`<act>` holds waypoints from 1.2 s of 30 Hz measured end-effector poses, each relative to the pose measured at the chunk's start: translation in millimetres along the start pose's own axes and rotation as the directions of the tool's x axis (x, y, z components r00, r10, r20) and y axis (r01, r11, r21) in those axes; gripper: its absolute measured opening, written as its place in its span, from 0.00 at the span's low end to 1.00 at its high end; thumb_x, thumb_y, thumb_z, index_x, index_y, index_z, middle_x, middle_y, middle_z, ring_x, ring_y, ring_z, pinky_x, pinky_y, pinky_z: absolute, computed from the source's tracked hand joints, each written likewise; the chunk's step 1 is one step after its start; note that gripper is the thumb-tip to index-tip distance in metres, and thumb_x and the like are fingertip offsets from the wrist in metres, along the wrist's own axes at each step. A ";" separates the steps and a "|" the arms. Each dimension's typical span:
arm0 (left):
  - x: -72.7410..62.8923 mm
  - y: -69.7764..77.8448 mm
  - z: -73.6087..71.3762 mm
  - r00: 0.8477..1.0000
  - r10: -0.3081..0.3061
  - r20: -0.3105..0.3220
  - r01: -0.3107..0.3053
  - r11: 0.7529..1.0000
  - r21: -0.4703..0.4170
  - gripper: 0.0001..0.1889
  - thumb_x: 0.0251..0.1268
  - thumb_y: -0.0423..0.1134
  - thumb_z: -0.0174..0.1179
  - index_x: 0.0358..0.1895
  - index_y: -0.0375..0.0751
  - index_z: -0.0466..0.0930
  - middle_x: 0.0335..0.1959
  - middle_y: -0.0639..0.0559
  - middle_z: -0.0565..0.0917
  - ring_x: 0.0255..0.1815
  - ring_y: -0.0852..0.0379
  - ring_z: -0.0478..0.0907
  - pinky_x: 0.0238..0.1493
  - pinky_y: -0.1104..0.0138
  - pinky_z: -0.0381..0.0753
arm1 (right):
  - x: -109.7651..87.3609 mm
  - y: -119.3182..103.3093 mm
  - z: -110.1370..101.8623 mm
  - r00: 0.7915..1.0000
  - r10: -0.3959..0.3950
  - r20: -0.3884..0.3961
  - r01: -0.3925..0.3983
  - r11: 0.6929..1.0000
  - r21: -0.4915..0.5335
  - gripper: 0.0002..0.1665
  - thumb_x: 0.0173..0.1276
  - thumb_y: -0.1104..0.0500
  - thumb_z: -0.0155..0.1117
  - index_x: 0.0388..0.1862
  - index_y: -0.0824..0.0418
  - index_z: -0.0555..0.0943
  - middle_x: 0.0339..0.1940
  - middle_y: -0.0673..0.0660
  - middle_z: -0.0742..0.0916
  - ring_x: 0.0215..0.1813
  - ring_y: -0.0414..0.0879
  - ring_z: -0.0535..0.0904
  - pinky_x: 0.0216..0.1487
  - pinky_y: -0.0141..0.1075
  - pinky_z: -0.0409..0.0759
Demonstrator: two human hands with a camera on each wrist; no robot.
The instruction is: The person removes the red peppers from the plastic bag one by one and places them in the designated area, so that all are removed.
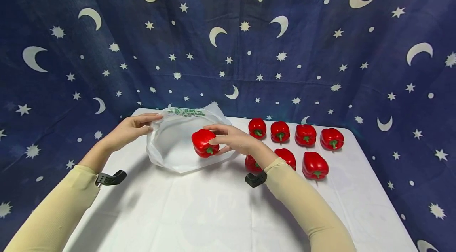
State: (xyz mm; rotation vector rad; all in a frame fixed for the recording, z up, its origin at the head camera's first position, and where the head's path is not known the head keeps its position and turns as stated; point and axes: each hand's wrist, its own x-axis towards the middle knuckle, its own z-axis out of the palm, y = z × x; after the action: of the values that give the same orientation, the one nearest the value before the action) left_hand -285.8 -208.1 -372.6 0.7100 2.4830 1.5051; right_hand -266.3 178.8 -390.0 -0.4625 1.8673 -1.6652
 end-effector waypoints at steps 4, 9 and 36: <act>-0.1 -0.4 0.7 1.000 -0.002 0.004 0.002 1.000 -0.003 0.24 0.74 0.30 0.57 0.72 0.41 0.75 0.77 0.46 0.66 0.69 0.51 0.68 0.52 0.75 0.76 | -18.3 0.6 -11.9 0.999 -0.001 -0.036 0.000 1.000 -0.013 0.37 0.66 0.57 0.72 0.74 0.47 0.75 0.72 0.55 0.73 0.71 0.57 0.69 0.56 0.52 0.83; 0.5 -1.7 0.7 1.000 0.000 0.008 0.000 1.000 -0.004 0.24 0.74 0.30 0.57 0.72 0.41 0.75 0.77 0.46 0.66 0.70 0.50 0.68 0.53 0.75 0.76 | -43.4 0.5 -27.8 0.997 -0.004 -0.074 0.004 1.000 -0.001 0.39 0.66 0.59 0.71 0.76 0.49 0.73 0.73 0.58 0.71 0.71 0.61 0.67 0.56 0.56 0.82; 0.8 -5.7 0.1 1.000 0.010 -0.002 -0.010 1.000 0.015 0.24 0.74 0.31 0.57 0.72 0.42 0.75 0.76 0.46 0.67 0.68 0.55 0.69 0.53 0.73 0.77 | -215.7 25.5 -135.3 0.917 -0.103 -0.386 0.121 0.992 0.022 0.34 0.78 0.66 0.52 0.81 0.57 0.61 0.67 0.53 0.72 0.58 0.49 0.81 0.54 0.52 0.82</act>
State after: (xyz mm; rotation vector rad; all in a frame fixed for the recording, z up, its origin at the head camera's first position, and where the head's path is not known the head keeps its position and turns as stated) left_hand -288.3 -209.7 -377.5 0.7251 2.4991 1.4926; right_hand -183.1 419.7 -366.7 -0.2374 2.1049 -1.9857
